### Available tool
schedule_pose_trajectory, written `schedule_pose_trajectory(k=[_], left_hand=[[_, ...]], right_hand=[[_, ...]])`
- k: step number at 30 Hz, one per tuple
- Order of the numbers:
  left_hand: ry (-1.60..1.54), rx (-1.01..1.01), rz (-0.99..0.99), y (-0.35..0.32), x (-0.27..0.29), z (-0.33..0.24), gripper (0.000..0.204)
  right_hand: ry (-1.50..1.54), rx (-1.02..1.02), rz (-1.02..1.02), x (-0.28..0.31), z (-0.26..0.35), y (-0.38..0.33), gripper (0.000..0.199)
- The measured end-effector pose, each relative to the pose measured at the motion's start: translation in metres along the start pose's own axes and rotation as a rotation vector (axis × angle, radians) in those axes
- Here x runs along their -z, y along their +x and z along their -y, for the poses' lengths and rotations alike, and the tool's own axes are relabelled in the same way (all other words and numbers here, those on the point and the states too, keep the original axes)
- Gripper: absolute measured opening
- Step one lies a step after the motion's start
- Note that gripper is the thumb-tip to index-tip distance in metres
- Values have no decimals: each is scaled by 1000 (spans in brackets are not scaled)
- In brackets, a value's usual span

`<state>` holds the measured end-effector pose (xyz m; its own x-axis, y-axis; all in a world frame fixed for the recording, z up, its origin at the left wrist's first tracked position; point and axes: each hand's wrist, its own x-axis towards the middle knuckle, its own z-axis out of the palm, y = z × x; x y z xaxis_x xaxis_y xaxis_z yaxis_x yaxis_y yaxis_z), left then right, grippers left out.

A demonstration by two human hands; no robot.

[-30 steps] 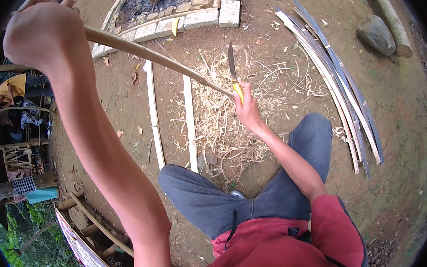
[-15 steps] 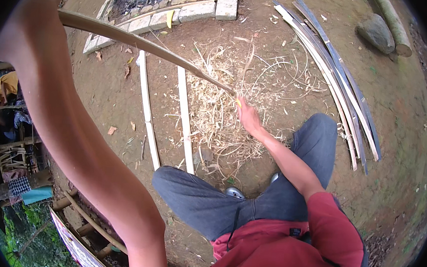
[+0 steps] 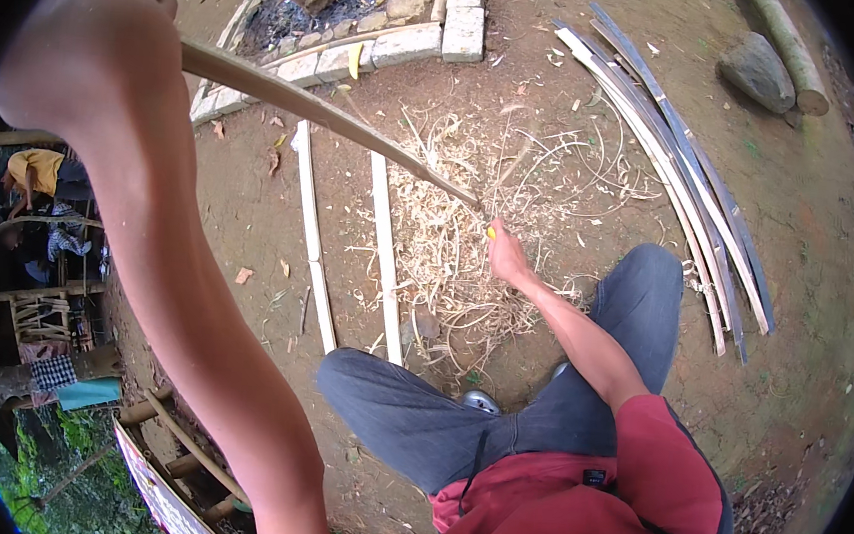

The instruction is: The person holds a long piece of bamboo and uses a knife to shave thin strips from the inner edge, repeatedly drawing the blade along the wood.

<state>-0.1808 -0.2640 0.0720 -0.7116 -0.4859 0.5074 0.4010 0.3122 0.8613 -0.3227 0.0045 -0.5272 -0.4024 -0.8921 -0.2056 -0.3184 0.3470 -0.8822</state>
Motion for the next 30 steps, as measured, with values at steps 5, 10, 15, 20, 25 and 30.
schedule_pose_trajectory(k=[5, 10, 15, 20, 25, 30], left_hand=[[365, -32, -539, -20, 3, 9, 20], [651, -270, -574, 8, -122, 44, 22], [662, -273, -600, 2, -90, 39, 22], [623, -278, -600, 1, -71, 24, 23], [585, -257, -606, -1, -51, 36, 26], [551, -259, -604, 5, -49, 39, 29]], right_hand=[[92, 228, -106, 37, 102, -4, 36], [-155, -106, 91, 9, -16, -13, 43], [-2, 86, 8, 31, 60, -13, 45], [11, -203, 186, 5, 18, -9, 40], [15, 370, -198, 14, 75, -3, 41], [-108, -182, 123, 6, 13, -18, 38]])
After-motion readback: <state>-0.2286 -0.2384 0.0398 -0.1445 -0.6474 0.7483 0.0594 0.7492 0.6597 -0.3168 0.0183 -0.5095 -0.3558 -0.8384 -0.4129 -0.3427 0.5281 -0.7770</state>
